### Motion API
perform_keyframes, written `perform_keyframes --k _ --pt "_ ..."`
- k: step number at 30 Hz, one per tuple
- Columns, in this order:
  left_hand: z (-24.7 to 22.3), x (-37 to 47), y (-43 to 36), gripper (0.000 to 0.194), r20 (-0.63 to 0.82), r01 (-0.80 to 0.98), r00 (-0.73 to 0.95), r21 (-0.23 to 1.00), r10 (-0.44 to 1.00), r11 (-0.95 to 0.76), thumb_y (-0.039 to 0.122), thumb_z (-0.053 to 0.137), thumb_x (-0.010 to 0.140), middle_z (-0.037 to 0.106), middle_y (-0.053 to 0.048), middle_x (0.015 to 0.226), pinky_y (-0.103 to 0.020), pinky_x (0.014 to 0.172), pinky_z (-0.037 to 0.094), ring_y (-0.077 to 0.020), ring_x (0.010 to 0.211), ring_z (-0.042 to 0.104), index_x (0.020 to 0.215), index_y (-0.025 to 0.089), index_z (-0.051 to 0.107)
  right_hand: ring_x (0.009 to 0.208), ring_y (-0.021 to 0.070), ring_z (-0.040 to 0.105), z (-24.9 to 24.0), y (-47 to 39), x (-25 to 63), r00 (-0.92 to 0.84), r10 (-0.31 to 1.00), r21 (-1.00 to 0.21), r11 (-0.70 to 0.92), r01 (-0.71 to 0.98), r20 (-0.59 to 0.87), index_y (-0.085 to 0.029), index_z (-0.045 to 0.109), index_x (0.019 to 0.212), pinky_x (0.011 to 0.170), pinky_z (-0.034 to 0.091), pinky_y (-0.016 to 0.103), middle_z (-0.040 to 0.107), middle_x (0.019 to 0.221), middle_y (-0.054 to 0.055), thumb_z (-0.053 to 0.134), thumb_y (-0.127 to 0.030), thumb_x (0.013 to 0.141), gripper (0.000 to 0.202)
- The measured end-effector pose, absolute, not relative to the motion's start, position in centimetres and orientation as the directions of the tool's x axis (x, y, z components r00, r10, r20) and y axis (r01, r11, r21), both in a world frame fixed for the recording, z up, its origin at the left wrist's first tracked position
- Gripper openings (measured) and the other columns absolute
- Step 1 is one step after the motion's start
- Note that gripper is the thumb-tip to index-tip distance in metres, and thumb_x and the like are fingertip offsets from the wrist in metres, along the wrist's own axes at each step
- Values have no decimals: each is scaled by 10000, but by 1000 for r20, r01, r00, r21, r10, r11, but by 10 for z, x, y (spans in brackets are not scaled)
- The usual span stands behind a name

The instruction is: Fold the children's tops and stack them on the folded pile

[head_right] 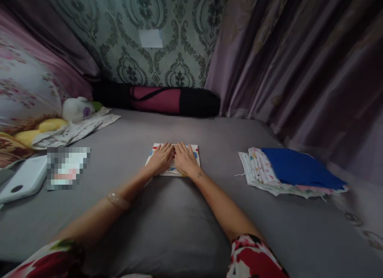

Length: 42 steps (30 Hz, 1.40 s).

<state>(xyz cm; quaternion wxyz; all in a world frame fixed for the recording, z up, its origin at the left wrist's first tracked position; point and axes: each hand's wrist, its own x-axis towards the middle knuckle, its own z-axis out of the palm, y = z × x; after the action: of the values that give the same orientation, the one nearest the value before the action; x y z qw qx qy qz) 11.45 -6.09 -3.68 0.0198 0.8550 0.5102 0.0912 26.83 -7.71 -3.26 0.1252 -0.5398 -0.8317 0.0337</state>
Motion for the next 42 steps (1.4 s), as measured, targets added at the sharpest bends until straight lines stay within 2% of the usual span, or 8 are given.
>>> perform_keyframes --k 4,14,18,23,28,34,37,42 --pt "-52 115 -54 549 111 898 415 108 903 -427 364 250 999 345 -125 1536 -527 1162 198 -311 1435 257 1472 105 351 1434 241 239 -42 -73 260 -308 947 -224 321 920 92 -64 341 1476 1177 96 443 312 1545 126 266 -269 978 544" --pt "-42 114 -56 585 65 917 392 56 918 -396 416 203 998 311 -142 1550 -526 1158 183 -312 1445 230 1477 114 346 1445 220 210 -42 -65 270 -288 957 -319 283 905 32 -57 307 1490 1179 98 403 283 1559 121 234 -297 977 571" --pt "-44 110 -58 627 114 943 319 58 941 -327 454 173 995 312 -156 1547 -501 1175 142 -300 1449 224 1469 86 355 1458 256 155 -45 -65 284 -126 986 -271 153 950 113 -15 297 1483 1176 79 423 254 1561 167 247 -326 984 590" --pt "-52 101 -54 680 50 949 299 93 953 -302 502 173 985 298 -171 1548 -478 1168 186 -303 1441 247 1493 67 293 1454 274 158 -59 -66 290 -46 997 -234 58 970 54 3 275 1489 1173 111 410 241 1564 174 275 -367 983 626" --pt "-43 97 -53 621 -9 945 313 99 950 -311 438 185 995 288 -164 1555 -495 1165 182 -307 1447 226 1493 86 300 1457 273 151 -49 -66 289 -59 998 -244 57 968 -2 -16 280 1491 1172 105 452 231 1568 169 251 -373 994 612" --pt "-47 94 -62 603 66 942 315 102 947 -320 452 193 994 291 -135 1558 -502 1166 173 -291 1448 233 1488 135 328 1453 264 169 -40 -83 263 -227 967 -229 248 941 113 -168 342 1489 1162 55 506 251 1571 134 267 -384 1005 535" --pt "-54 94 -62 608 59 939 316 124 947 -322 472 208 986 287 -137 1560 -507 1154 203 -291 1444 244 1489 150 326 1445 259 199 -44 -89 250 -229 966 -246 252 936 119 -185 348 1487 1162 66 499 283 1560 124 284 -386 1006 526" --pt "-57 89 -57 589 73 929 320 169 945 -328 460 270 976 314 -170 1543 -489 1143 229 -299 1433 269 1464 139 351 1439 220 231 -42 -79 256 -224 971 -411 238 880 83 -180 395 1458 1171 111 459 323 1545 106 348 -354 993 499"
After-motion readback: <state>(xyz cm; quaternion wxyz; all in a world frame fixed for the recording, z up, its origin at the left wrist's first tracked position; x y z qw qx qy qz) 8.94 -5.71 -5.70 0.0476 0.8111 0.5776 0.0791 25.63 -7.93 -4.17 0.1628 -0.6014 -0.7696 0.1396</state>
